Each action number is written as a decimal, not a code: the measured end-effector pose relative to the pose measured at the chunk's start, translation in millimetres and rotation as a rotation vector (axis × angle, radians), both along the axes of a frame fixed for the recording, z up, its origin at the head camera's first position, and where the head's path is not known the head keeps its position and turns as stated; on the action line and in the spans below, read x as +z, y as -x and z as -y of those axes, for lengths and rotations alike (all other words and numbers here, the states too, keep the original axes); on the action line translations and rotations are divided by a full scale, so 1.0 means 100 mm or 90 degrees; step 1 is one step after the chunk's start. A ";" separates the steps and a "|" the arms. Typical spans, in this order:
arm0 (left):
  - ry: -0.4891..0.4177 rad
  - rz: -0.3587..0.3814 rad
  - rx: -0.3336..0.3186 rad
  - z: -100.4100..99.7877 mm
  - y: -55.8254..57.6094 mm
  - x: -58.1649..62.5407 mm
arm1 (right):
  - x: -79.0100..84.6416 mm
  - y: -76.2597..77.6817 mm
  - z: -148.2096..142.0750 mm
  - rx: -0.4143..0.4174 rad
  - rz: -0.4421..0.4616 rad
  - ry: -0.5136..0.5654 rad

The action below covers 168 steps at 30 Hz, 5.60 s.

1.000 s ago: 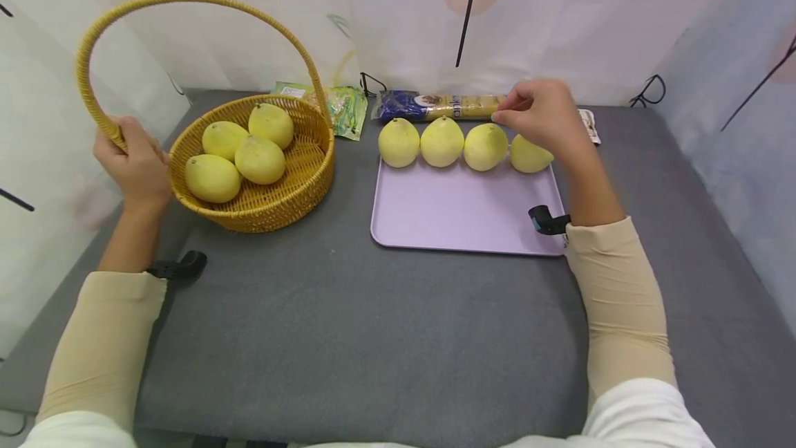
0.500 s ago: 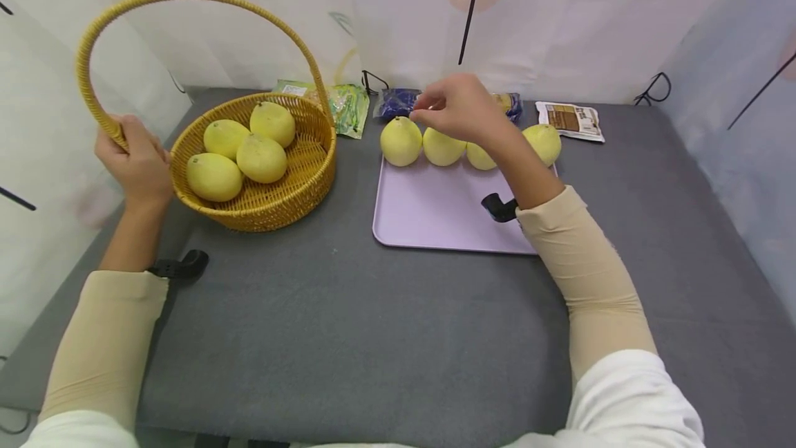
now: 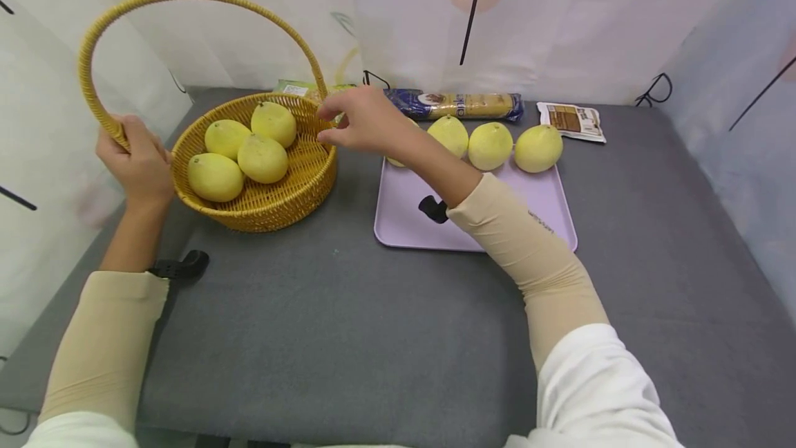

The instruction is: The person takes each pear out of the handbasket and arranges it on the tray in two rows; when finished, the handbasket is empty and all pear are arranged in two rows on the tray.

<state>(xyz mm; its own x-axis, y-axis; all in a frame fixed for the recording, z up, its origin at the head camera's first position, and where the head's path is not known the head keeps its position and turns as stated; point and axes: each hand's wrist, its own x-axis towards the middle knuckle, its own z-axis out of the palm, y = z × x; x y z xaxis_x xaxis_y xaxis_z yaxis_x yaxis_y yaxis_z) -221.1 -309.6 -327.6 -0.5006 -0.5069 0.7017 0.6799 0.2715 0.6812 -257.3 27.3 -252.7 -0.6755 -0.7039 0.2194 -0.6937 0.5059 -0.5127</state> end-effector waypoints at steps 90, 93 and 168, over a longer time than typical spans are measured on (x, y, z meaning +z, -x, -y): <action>-0.013 -0.005 -0.019 0.00 0.01 -0.02 | -0.47 0.03 1.05 0.015 -0.008 -0.056; -0.009 -0.008 -0.023 0.00 0.00 -0.02 | -0.46 0.00 1.03 0.017 -0.020 -0.057; 0.033 0.021 0.041 -0.04 -0.02 0.03 | -0.19 -0.39 0.20 0.016 0.028 0.160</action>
